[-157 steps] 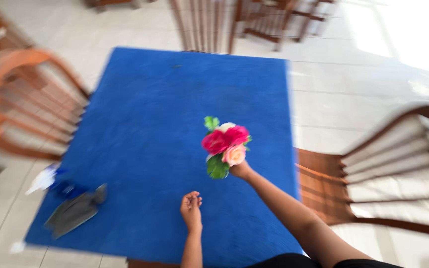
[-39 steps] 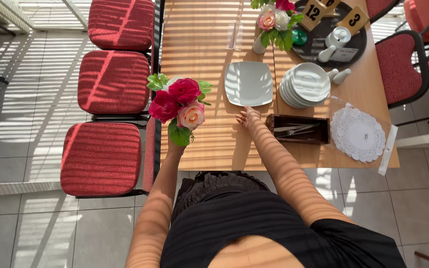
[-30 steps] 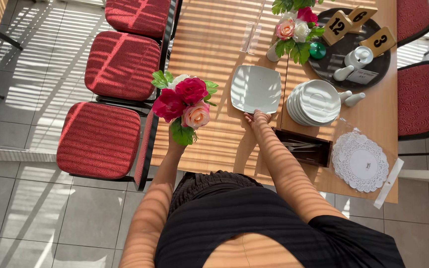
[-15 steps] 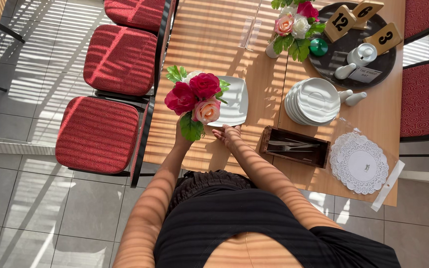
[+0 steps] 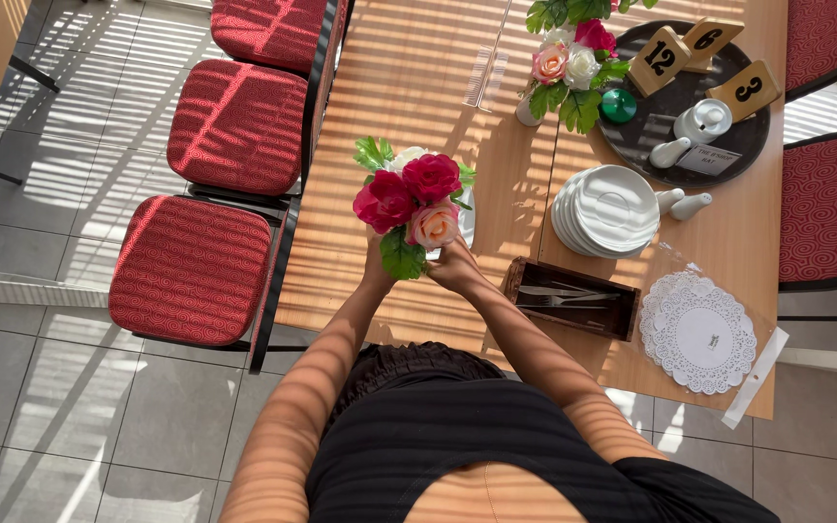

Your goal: The person places paper doilies, coasters, salt and pepper shakers, table numbers, menus, flowers, and glasses onto various tables in a restaurant.

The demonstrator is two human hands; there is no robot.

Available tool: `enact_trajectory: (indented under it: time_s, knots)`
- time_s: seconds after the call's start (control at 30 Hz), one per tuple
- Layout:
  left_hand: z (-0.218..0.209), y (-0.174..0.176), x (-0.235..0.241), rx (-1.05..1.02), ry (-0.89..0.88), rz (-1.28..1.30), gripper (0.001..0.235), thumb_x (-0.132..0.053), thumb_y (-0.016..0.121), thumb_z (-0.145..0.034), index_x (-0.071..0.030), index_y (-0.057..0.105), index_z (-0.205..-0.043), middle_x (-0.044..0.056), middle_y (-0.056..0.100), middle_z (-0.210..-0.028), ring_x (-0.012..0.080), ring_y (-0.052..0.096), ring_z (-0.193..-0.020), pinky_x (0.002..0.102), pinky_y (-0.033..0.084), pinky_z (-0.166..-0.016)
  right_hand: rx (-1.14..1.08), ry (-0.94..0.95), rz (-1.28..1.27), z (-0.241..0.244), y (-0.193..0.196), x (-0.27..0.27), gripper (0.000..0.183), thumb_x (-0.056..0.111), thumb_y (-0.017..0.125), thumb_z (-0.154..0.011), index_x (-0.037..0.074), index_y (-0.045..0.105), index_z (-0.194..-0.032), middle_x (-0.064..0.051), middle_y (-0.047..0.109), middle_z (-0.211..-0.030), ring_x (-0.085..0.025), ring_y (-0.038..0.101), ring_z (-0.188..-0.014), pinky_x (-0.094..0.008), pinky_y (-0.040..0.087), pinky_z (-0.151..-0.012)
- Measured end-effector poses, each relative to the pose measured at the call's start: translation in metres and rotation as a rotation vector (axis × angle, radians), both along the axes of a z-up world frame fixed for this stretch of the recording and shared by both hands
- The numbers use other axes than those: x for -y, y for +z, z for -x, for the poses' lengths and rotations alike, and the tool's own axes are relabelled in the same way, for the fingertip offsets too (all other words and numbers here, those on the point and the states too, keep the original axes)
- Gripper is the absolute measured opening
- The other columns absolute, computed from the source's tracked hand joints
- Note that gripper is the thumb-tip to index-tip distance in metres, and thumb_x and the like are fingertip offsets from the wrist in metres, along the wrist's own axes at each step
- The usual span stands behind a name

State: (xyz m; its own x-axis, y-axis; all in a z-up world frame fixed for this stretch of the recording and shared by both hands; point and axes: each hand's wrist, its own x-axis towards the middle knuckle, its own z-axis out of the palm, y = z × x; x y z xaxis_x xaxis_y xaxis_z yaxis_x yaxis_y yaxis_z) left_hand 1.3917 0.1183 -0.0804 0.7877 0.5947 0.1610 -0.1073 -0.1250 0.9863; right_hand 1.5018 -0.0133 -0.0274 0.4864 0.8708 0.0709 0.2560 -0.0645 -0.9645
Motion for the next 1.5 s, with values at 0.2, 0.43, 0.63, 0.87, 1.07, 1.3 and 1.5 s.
enact_trajectory:
  time_s: [0.2, 0.43, 0.63, 0.87, 1.07, 1.3, 1.5]
  knots:
    - [-0.023, 0.011, 0.018, 0.084, -0.068, 0.212, 0.043, -0.010, 0.072, -0.097, -0.005, 0.059, -0.137, 0.010, 0.064, -0.128, 0.0179, 0.061, -0.114, 0.034, 0.052, -0.098, 0.455, -0.052, 0.126, -0.044, -0.064, 0.001, 0.043, -0.007, 0.062, -0.086, 0.009, 0.067, -0.126, -0.008, 0.066, -0.129, -0.024, 0.062, -0.127, -0.034, 0.052, -0.113]
    - [-0.023, 0.073, 0.037, -0.310, -0.073, 0.230, 0.074, -0.019, 0.076, -0.086, -0.017, 0.040, -0.150, 0.009, 0.025, -0.159, 0.0237, 0.056, -0.127, 0.035, 0.052, -0.101, 0.590, -0.386, 0.215, -0.148, -0.106, 0.001, 0.044, 0.016, 0.067, -0.088, -0.001, 0.059, -0.128, -0.023, 0.062, -0.124, -0.040, 0.057, -0.118, -0.048, 0.046, -0.098]
    - [-0.003, 0.065, 0.036, -0.410, -0.014, 0.277, 0.053, -0.021, 0.071, -0.092, -0.014, 0.054, -0.141, 0.006, 0.036, -0.159, 0.0200, 0.067, -0.115, 0.033, 0.055, -0.094, 0.750, -0.657, 0.258, -0.210, -0.110, 0.008, 0.039, 0.011, 0.068, -0.085, -0.002, 0.065, -0.121, -0.029, 0.067, -0.115, -0.046, 0.061, -0.108, -0.050, 0.049, -0.091]
    - [0.008, 0.046, 0.027, -0.404, 0.067, 0.305, 0.046, -0.022, 0.070, -0.094, -0.010, 0.058, -0.137, 0.004, 0.049, -0.150, 0.0152, 0.064, -0.100, 0.030, 0.055, -0.089, 0.353, -0.658, 0.677, -0.223, -0.105, -0.001, 0.033, 0.025, 0.075, -0.086, -0.003, 0.068, -0.104, -0.028, 0.068, -0.104, -0.043, 0.067, -0.105, -0.049, 0.055, -0.086]
    - [0.011, 0.036, 0.024, -0.330, 0.127, 0.336, 0.039, -0.019, 0.068, -0.094, -0.008, 0.061, -0.131, -0.001, 0.056, -0.140, 0.0116, 0.065, -0.093, 0.028, 0.054, -0.085, 0.569, -0.586, 0.524, -0.220, -0.106, 0.002, 0.043, 0.022, 0.077, -0.082, -0.002, 0.065, -0.116, -0.028, 0.067, -0.109, -0.045, 0.063, -0.105, -0.050, 0.051, -0.089]
    - [0.012, 0.042, 0.030, -0.413, 0.147, 0.391, 0.033, -0.019, 0.067, -0.098, -0.014, 0.065, -0.130, 0.000, 0.070, -0.095, 0.0083, 0.062, -0.088, 0.025, 0.051, -0.079, 0.559, -0.590, 0.470, -0.222, -0.110, 0.009, 0.035, 0.016, 0.071, -0.087, 0.003, 0.061, -0.118, -0.021, 0.066, -0.108, -0.036, 0.063, -0.099, -0.044, 0.053, -0.085]
    - [0.008, 0.032, 0.040, -0.423, 0.153, 0.464, 0.029, -0.022, 0.067, -0.099, -0.016, 0.066, -0.127, 0.003, 0.065, -0.085, 0.0102, 0.053, -0.069, 0.029, 0.048, -0.063, 0.164, -0.814, 0.271, -0.153, -0.092, 0.020, 0.029, 0.011, 0.066, -0.092, 0.007, 0.057, -0.119, -0.014, 0.065, -0.108, -0.027, 0.064, -0.092, -0.038, 0.055, -0.081]
